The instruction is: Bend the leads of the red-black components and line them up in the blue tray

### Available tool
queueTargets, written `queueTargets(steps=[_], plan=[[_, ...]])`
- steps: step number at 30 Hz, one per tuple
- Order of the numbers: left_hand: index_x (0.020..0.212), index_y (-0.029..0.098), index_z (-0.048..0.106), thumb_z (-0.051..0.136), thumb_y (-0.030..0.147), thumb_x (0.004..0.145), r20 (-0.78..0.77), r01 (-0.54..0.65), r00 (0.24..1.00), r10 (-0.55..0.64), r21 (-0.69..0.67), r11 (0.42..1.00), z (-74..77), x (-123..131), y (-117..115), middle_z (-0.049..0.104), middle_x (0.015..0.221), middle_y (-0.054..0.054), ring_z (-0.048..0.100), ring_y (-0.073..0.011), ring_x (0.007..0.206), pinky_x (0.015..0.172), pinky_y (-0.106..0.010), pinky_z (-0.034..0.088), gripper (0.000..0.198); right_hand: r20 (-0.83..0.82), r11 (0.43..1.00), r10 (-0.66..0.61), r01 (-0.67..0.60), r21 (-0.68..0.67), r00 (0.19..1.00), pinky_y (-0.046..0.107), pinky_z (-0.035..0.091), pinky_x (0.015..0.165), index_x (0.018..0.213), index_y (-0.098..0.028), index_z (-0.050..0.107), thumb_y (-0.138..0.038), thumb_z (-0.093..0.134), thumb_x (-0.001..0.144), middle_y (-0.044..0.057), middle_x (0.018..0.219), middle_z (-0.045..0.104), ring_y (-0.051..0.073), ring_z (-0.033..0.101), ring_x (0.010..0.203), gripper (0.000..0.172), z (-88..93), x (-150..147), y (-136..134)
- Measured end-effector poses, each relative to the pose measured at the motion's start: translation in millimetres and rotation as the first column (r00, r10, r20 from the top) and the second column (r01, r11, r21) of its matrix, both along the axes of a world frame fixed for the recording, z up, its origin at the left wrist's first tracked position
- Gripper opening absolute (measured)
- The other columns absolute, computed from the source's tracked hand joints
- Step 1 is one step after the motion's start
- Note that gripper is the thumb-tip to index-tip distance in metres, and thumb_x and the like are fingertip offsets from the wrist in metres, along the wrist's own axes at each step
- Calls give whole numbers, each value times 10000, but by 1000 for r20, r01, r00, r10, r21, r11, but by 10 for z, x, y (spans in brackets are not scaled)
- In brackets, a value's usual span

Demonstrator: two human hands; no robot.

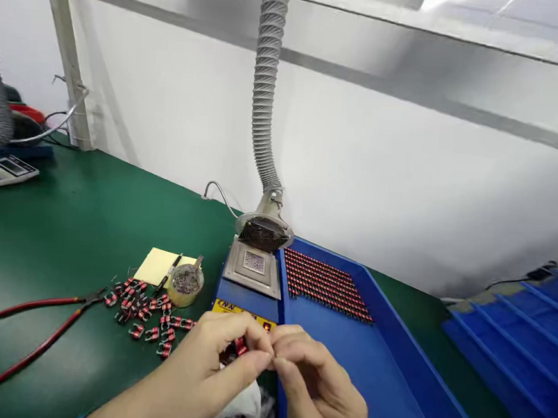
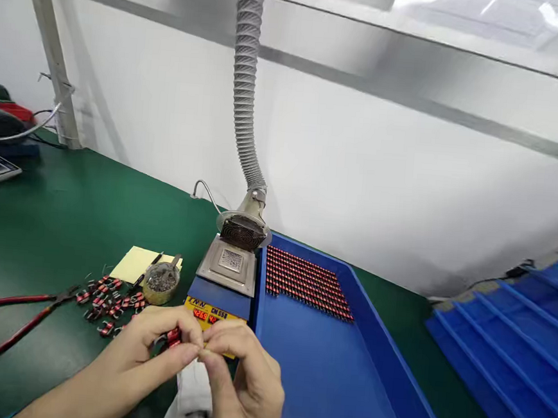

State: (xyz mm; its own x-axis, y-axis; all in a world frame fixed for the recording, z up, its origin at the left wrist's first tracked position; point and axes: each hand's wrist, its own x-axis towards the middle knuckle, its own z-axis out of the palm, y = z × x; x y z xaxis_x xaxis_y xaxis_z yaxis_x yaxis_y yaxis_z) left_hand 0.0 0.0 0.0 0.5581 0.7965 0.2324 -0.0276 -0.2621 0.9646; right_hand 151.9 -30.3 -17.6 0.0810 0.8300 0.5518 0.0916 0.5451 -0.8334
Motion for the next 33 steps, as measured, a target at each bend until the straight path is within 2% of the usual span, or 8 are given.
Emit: queueTargets(steps=[5, 7, 12, 14, 18, 23, 28, 33], plan=[[774, 197, 566, 515, 265, 921, 24, -22, 999, 23, -32, 999, -24, -33, 41, 554, 748, 24, 477, -126, 719, 667, -230, 354, 171, -223, 968, -244, 251, 6, 944, 215, 498, 673, 714, -219, 665, -245, 668, 865, -23, 608, 628, 130, 623, 695, 153, -7, 118, -14], [915, 222, 600, 555, 290, 915, 164, 22, 986, -1, -123, 992, -53, -27, 59, 549, 826, 22, 485, -127, 789, 723, -221, 378, 81, -202, 988, -155, 150, -41, 967, 222, 506, 675, 715, -219, 687, -247, 693, 842, -6, 638, 652, 139, 626, 709, 130, -31, 103, 9], [1243, 300, 488, 658, 333, 881, 523, 201, 852, -20, -291, 935, -136, 38, 82, 591, 950, 13, 553, -130, 917, 885, -261, 417, 401, -474, 966, 68, -177, -189, 878, 235, 516, 686, 695, -232, 684, -290, 711, 820, -12, 666, 644, 127, 612, 680, 141, -109, -127, 96], [1242, 305, 500, 715, 308, 841, 520, 162, 854, 6, -277, 947, -166, 65, 82, 647, 1031, -11, 567, -169, 1055, 944, -289, 406, 455, -630, 929, 35, -258, -266, 776, 259, 532, 720, 768, -249, 707, -305, 765, 763, -3, 764, 683, 140, 644, 735, 81, -121, -248, 112], [1197, 305, 598, 733, 259, 808, 356, 19, 931, 75, -254, 967, -187, 74, 114, 629, 1251, -39, 509, -229, 1231, 1014, -326, 387, 414, -747, 864, -99, -316, -392, 658, 311, 539, 795, 875, -263, 737, -354, 873, 610, 10, 849, 710, 175, 678, 805, 311, -134, -394, 120], [841, 190, 742, 761, 273, 746, 363, 10, 923, 130, -360, 933, -135, 2, 229, 724, 977, -65, 646, -199, 944, 809, -263, 505, 128, -680, 871, -86, -276, -406, 728, 289, 530, 846, 778, -243, 744, -342, 868, 630, 19, 897, 728, 169, 680, 885, 217, -240, -359, 169], [684, 146, 731, 826, 350, 677, 412, -54, 869, 274, -472, 880, -120, -13, 274, 703, 674, -42, 583, -103, 559, 495, -176, 463, 225, -590, 867, -49, -259, -425, 806, 307, 550, 785, 788, -231, 757, -330, 859, 641, 48, 853, 738, 187, 685, 820, 204, -345, -339, 194], [639, 186, 716, 773, 247, 742, 528, -248, 717, 455, -417, 875, -60, -95, 312, 713, 652, 5, 643, -97, 670, 673, -162, 508, 132, -580, 859, -52, -260, -441, 813, 288, 551, 715, 748, -214, 748, -325, 860, 629, 59, 812, 725, 185, 667, 761, 198, -256, -431, 158]])
